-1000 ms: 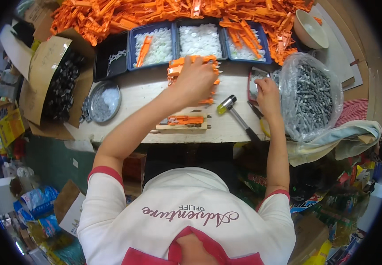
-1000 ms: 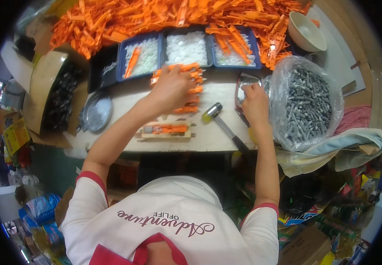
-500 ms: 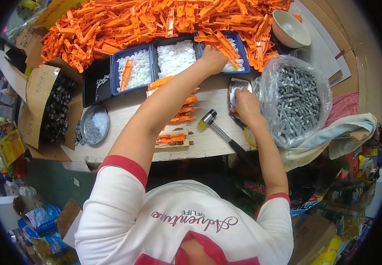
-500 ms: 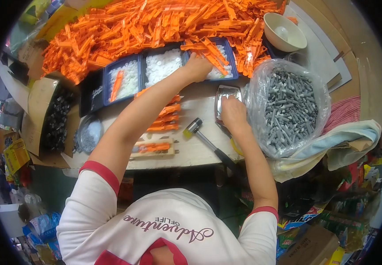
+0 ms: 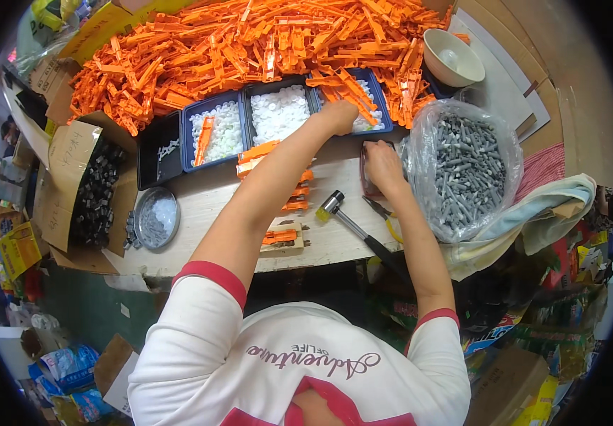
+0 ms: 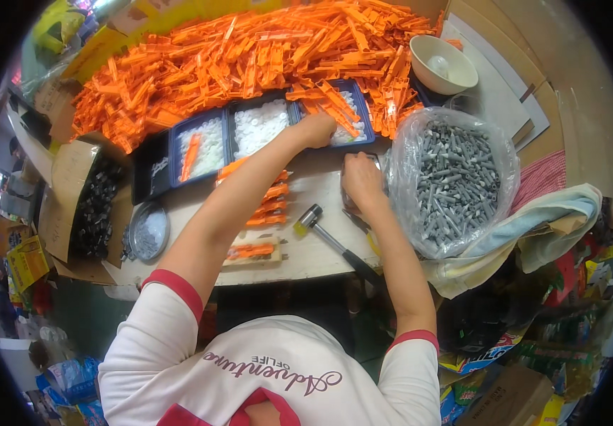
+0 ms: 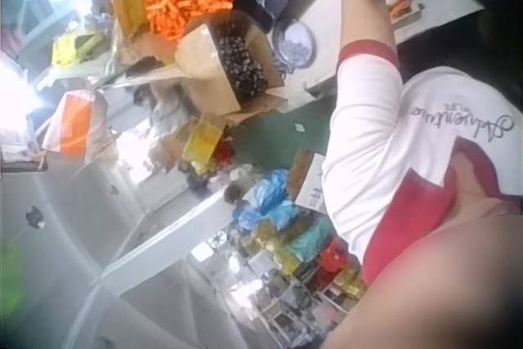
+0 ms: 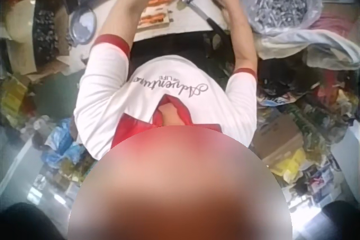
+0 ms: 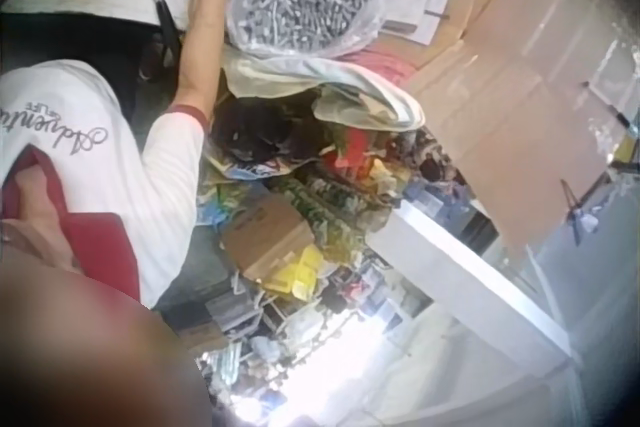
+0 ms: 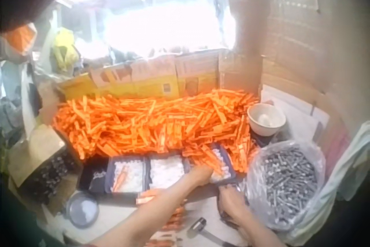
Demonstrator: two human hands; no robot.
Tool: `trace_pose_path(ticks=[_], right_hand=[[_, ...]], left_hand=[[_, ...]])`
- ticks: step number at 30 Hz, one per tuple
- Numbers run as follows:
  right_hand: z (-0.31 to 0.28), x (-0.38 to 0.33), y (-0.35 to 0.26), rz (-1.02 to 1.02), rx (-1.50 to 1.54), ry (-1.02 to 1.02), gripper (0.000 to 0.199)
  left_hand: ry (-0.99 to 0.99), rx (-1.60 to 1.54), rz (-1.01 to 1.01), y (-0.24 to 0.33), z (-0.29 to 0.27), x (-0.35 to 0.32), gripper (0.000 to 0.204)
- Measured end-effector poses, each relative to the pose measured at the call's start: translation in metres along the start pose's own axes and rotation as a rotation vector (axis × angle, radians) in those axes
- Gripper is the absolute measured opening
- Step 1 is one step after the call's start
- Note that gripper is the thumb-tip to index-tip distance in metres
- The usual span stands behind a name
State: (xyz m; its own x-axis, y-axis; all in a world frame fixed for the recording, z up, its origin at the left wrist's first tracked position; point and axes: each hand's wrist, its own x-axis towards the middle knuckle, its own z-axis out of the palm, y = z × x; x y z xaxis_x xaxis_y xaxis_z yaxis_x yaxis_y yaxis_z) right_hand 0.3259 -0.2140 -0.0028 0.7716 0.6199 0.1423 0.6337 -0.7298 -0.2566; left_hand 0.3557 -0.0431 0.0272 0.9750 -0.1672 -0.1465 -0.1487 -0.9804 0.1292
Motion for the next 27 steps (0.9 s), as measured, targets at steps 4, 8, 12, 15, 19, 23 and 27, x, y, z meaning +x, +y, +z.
trace_pose_path(ticks=[4, 8, 12, 15, 19, 23, 27], right_hand=[[-0.001, -0.007, 0.001, -0.041, -0.017, 0.206, 0.016], [0.001, -0.006, 0.005, 0.008, -0.075, 0.076, 0.015], [0.000, -0.012, 0.007, 0.003, -0.110, 0.046, 0.012], [-0.005, -0.022, 0.011, -0.022, -0.057, 0.072, 0.011], [-0.008, -0.030, 0.012, 0.013, -0.056, 0.056, 0.016], [-0.012, -0.043, 0.010, -0.169, 0.205, 0.277, 0.017], [-0.045, -0.063, -0.041, 0.224, 1.001, -0.018, 0.013]], left_hand=[[0.089, -0.149, -0.031, -0.002, -0.005, -0.005, 0.018], [0.361, -0.415, -0.035, -0.005, -0.009, -0.014, 0.019], [0.394, -1.187, -0.172, 0.004, -0.025, -0.051, 0.016], [0.449, -1.414, -0.106, 0.020, -0.030, -0.091, 0.017], [0.392, -1.956, -0.144, 0.036, -0.013, -0.152, 0.020], [0.413, -2.090, -0.072, 0.043, 0.023, -0.212, 0.018], [0.515, -2.259, -0.041, 0.051, 0.054, -0.257, 0.014]])
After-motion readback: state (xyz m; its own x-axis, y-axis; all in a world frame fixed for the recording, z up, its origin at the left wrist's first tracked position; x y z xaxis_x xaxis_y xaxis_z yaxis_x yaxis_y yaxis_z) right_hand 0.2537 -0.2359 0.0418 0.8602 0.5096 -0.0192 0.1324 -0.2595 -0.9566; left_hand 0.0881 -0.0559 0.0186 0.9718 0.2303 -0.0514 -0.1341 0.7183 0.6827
